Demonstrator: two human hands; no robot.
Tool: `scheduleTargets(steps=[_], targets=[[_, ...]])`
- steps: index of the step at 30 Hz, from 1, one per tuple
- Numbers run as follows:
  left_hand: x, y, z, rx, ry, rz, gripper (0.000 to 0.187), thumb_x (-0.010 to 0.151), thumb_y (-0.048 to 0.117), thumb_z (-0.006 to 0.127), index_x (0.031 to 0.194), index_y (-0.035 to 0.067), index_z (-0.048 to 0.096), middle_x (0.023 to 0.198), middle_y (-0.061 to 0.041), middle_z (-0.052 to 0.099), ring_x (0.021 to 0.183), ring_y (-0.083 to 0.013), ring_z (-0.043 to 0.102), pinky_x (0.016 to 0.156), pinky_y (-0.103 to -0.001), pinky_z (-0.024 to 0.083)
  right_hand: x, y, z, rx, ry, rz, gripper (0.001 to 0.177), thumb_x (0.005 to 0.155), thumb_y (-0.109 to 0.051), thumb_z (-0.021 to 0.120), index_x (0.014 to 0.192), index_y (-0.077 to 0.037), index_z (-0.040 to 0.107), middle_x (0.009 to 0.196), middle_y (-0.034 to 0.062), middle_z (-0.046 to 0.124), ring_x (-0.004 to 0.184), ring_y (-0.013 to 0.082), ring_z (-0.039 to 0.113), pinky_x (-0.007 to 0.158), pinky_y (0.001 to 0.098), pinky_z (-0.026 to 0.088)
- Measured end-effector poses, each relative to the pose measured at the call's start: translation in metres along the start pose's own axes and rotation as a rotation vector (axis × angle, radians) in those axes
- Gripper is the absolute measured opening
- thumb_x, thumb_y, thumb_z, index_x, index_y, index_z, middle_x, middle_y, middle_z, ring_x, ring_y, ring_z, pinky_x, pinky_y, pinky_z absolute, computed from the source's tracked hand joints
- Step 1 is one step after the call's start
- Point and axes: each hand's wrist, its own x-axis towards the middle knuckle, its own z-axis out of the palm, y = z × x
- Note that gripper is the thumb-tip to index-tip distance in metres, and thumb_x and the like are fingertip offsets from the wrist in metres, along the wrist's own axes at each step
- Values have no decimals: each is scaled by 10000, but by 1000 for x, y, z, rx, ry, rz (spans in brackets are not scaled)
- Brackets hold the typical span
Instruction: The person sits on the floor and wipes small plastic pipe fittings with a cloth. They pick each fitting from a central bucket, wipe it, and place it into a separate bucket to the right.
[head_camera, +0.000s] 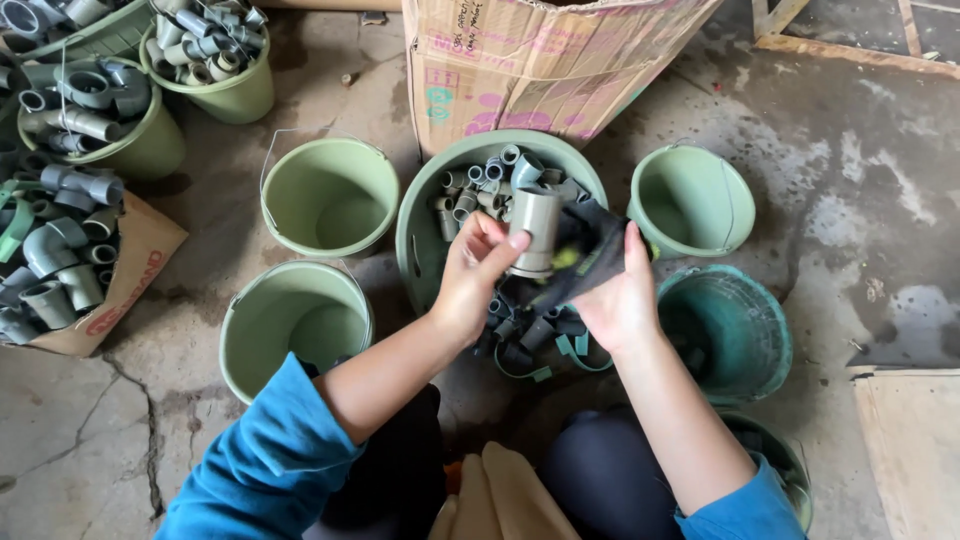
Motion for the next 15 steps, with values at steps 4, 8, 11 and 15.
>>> scheduleTargets(steps=[4, 8, 11, 15], targets=[[8, -5, -12, -114, 6, -92, 359, 985, 132, 704, 1235, 43, 462, 996, -56, 685, 886, -131, 693, 837, -279, 552, -4, 21, -7, -122, -92, -80, 693, 1004, -603, 369, 1459, -104, 528, 1557, 179, 482, 1415, 371, 484, 1202, 572, 332], [1, 11, -2, 56, -173, -53, 681, 957, 74, 728, 1498, 95, 317, 1153, -109, 618, 1085, -203, 639, 962, -357, 553, 7, 30, -31, -736, -385, -683, 519, 1055, -293, 482, 1509, -47, 433, 1585, 144, 416, 1475, 265, 362, 1258, 479, 274], [-3, 29, 6, 200, -315, -23, 690, 954, 31, 707, 1532, 124, 341, 1187, -103, 545, 1176, -261, 618, 992, -423, 554, 2, 19, -16, -1167, -409, -1030, 601, 970, -240, 687, 1482, -15, 469, 1511, 155, 498, 1412, 315, 445, 1210, 481, 319], [-7, 20, -5, 195, -376, -90, 646, 906, 11, 746, 1428, 114, 380, 1251, -144, 524, 1145, -333, 661, 940, -451, 599, -5, 20, -7, -1242, -120, -1047, 306, 943, -287, 750, 1091, -26, 687, 994, 137, 716, 969, 340, 707, 940, 441, 552]])
